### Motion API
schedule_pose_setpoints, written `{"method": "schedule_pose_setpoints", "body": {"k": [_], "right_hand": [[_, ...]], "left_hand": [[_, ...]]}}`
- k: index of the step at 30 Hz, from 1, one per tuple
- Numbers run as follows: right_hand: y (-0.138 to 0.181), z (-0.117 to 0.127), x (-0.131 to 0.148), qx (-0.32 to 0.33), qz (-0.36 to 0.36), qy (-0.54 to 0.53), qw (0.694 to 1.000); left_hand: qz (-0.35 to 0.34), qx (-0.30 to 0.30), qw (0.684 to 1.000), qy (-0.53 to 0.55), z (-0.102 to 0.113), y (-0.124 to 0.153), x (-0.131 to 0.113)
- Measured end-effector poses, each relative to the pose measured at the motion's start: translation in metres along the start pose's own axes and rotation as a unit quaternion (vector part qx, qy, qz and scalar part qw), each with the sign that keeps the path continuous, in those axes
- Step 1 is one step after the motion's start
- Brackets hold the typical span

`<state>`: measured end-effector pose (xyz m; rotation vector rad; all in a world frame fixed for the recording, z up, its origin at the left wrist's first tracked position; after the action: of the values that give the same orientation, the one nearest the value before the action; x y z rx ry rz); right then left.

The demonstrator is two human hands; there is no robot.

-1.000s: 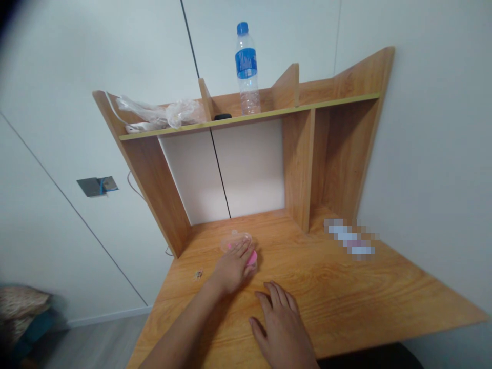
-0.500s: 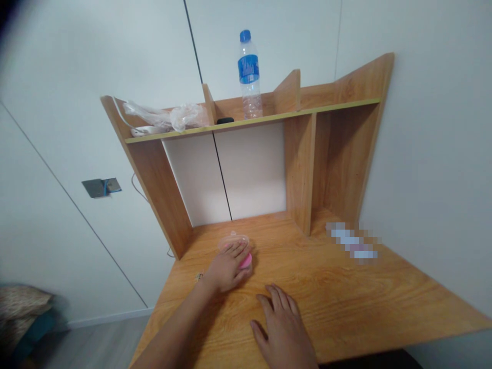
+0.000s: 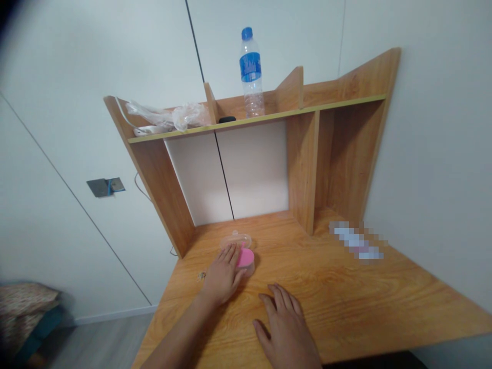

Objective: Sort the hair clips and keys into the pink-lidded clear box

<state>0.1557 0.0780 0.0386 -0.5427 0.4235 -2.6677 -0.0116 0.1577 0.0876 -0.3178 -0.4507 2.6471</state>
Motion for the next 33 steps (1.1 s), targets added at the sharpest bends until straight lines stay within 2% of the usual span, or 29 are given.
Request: {"method": "schedule_pose_setpoints", "body": {"k": [7,15,26,33], "right_hand": [[-0.001,0.004,0.002,-0.002,-0.005,0.003,1.000],[0.000,-0.002,-0.001,-0.013,0.007,0.006,1.000],[-0.002,-0.002,-0.002,-0.002,0.000,0.006,1.000],[0.000,0.000,-0.002,-0.023,0.006,-0.005,1.000]], "left_hand": [[0.015,0.001,1.000,-0.026,-0.013,-0.002,0.004],[0.019,-0.013,0.999,-0.036,-0.011,-0.003,0.003],[0.006,-0.088,0.996,0.011,-0.002,0.006,0.013],[0.094,-0.173,0.980,0.024,0.014,0.022,0.039]]}}
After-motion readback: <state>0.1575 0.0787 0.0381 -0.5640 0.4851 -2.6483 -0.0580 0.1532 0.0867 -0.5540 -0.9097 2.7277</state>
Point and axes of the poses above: each hand's wrist, its own y-axis away from the middle knuckle, its own z-axis out of the back of the hand, x = y × z, the point moved 8 cm from there along -y, towards the middle knuckle, and after that the axes turned 2 degrees about -x, right-handed, at the moved point
